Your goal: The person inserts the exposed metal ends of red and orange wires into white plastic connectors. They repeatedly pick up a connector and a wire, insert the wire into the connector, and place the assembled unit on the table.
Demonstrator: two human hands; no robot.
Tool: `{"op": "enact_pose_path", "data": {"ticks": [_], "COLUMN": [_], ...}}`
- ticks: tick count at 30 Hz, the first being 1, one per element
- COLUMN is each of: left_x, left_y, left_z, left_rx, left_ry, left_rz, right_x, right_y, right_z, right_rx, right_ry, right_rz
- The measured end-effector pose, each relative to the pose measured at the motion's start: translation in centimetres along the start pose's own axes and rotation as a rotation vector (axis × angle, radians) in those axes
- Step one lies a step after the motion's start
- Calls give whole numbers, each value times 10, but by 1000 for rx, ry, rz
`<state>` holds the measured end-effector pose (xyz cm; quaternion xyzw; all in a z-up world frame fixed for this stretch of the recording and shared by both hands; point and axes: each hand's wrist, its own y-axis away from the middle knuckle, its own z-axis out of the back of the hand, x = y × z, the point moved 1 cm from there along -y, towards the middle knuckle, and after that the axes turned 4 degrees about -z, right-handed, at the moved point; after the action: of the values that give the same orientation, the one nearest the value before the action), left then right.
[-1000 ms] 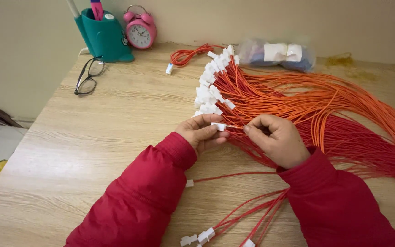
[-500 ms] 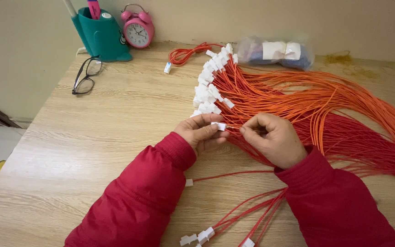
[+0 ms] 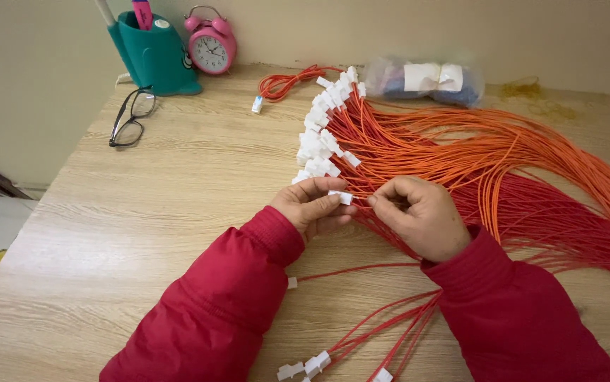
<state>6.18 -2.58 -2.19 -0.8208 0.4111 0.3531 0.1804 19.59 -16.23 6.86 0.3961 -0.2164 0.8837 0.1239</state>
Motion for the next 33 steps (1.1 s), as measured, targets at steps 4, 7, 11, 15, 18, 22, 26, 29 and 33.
{"op": "enact_pose_path", "data": {"ticks": [4, 7, 11, 15, 18, 22, 26, 29, 33], "left_x": [1, 3, 5, 6, 6, -5, -4, -3, 5], "left_y": [-3, -4, -5, -6, -6, 1, 2, 2, 0], "left_z": [2, 2, 4, 6, 4, -8, -6, -6, -4], "left_rx": [5, 13, 9, 8, 15, 5, 22, 36, 59], "left_ry": [-20, -37, -60, -111, -116, -101, -67, -68, -79], "left_rz": [-8, -14, -24, -43, -67, -51, -67, -64, -54], "right_x": [3, 3, 2, 2, 9, 2, 2, 1, 3], "right_y": [1, 1, 2, 2, 2, 0, 0, 2, 4], "right_z": [-3, -4, -5, -4, -2, -1, -1, -4, -5], "right_rx": [-5, -7, -10, -13, -23, -40, -10, 13, 18], "right_ry": [-16, -26, -2, 1, 15, 40, 4, -9, -25], "right_rz": [-6, -11, 4, 2, 13, 8, 13, 11, -25]}}
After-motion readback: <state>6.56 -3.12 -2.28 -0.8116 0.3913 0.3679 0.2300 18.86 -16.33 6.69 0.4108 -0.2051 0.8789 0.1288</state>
